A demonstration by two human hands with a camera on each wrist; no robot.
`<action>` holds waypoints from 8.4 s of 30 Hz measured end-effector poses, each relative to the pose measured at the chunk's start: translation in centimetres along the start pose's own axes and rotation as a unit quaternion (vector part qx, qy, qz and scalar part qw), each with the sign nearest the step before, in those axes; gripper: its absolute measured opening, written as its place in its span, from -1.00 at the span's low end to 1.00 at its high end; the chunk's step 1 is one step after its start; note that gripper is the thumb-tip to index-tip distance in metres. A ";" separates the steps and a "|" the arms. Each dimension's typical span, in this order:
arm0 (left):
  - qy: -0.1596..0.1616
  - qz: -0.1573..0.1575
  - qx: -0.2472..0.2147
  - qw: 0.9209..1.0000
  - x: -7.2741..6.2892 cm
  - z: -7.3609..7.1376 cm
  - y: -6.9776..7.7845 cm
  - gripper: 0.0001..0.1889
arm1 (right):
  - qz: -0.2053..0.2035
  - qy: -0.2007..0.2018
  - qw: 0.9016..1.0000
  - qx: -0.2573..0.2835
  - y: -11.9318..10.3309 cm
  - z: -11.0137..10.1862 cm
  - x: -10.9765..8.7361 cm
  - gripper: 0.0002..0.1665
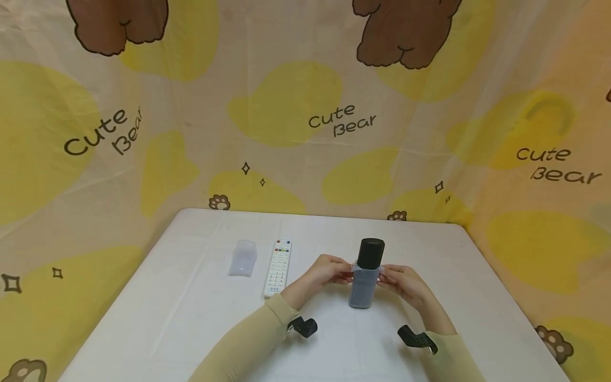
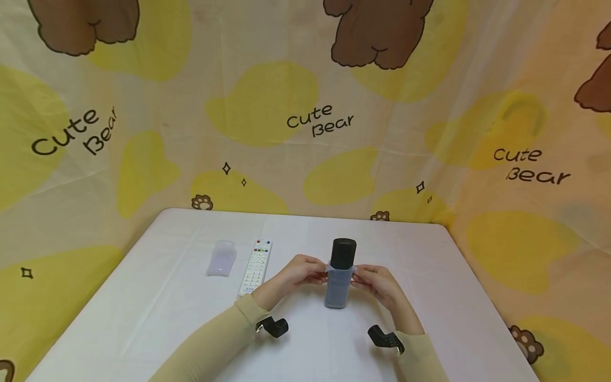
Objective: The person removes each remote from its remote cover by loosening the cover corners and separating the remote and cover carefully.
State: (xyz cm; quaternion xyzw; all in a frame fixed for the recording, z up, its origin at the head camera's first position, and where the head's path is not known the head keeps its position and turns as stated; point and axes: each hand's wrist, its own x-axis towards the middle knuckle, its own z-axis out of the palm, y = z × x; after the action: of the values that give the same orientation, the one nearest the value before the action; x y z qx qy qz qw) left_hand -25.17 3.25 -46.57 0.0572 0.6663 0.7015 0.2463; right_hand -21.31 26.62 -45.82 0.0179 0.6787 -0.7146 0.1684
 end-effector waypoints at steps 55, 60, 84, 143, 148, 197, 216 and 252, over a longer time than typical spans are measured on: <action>0.013 -0.005 0.051 0.999 -0.1 0.1 -2.0 -0.84 | 0.009 -0.014 1.000 -0.017 2.3 0.2 -0.4 -0.53; 0.010 -0.004 0.052 0.999 -0.2 0.0 -2.0 -0.85 | 0.012 -0.011 1.000 -0.021 2.2 0.4 -0.4 -0.58; 0.020 -0.014 0.086 0.996 -0.4 -0.1 -2.3 -0.89 | 0.030 -0.007 0.998 -0.056 2.9 0.5 -0.2 -0.61; 0.040 0.046 0.151 0.987 -1.0 0.5 -3.4 -0.96 | 0.052 0.001 0.993 -0.102 3.4 0.9 -0.3 -0.67; 0.040 0.045 0.145 0.988 -1.2 0.6 -3.3 -0.96 | 0.037 -0.007 0.993 -0.115 3.1 0.9 -0.4 -0.63; 0.042 0.050 0.144 0.987 -1.2 0.4 -3.2 -0.96 | -0.099 0.057 0.979 -0.171 -4.4 0.8 -1.4 -0.30; 0.040 0.059 0.149 0.986 -1.2 0.4 -3.4 -0.96 | -0.123 0.031 0.968 -0.215 -6.5 1.9 -1.1 -0.32; 0.048 0.054 0.121 0.990 -1.0 0.3 -3.0 -0.94 | -0.174 0.034 0.966 -0.189 -6.2 1.2 -0.8 -0.48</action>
State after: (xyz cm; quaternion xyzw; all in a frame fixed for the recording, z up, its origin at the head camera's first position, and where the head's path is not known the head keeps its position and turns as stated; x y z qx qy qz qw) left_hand -23.38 3.13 -49.14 0.0885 0.7532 0.6299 0.1674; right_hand -21.93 25.75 -39.59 -0.1082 0.7996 -0.5903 0.0188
